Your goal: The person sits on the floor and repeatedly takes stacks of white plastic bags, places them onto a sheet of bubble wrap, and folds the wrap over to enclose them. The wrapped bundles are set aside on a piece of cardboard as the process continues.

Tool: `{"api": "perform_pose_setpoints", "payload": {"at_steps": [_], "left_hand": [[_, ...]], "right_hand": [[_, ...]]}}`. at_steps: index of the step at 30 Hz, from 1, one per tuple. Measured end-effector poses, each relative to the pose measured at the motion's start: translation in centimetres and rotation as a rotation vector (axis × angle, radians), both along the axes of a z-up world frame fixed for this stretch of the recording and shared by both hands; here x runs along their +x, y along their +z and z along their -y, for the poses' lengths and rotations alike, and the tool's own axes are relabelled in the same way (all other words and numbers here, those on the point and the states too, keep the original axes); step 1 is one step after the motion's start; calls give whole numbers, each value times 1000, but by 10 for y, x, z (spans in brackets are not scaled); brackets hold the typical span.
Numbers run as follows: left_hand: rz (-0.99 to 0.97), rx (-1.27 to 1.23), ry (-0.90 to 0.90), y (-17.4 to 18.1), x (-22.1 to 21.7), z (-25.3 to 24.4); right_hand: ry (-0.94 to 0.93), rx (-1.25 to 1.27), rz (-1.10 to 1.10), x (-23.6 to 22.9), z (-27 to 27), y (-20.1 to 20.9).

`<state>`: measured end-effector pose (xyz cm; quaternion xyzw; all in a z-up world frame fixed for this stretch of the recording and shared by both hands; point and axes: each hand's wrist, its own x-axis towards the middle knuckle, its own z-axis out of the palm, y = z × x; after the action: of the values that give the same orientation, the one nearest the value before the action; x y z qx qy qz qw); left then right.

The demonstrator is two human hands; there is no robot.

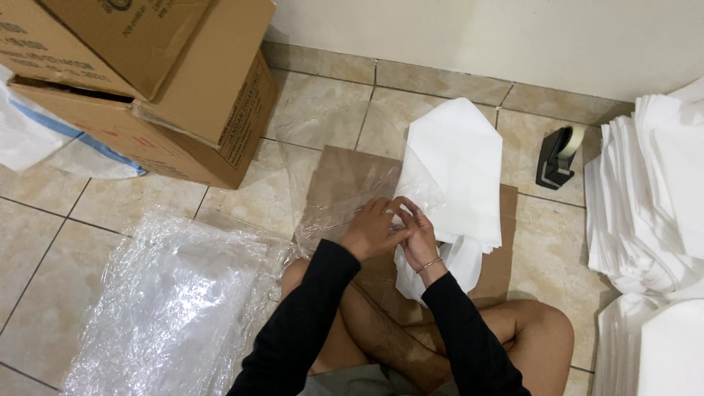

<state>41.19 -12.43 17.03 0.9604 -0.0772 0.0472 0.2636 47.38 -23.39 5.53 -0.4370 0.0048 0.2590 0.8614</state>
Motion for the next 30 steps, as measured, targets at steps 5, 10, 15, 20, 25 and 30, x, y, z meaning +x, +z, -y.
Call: {"api": "perform_pose_setpoints", "payload": {"at_steps": [5, 10, 15, 20, 25, 30], "left_hand": [[-83, 200, -21, -66, -9, -24], [-193, -20, 67, -36, 2, -25], [-389, -281, 31, 16, 3, -10], [-167, -256, 126, -6, 27, -31], [404, 552, 372, 11, 42, -51], [600, 681, 398, 54, 28, -30]], "right_hand": [[-94, 34, -121, 2, 14, 27], [-195, -19, -43, 12, 24, 23], [-280, -278, 63, 20, 32, 32], [-209, -412, 153, 11, 44, 48], [-57, -691, 304, -9, 53, 52], [-639, -829, 1425, -28, 45, 50]]}}
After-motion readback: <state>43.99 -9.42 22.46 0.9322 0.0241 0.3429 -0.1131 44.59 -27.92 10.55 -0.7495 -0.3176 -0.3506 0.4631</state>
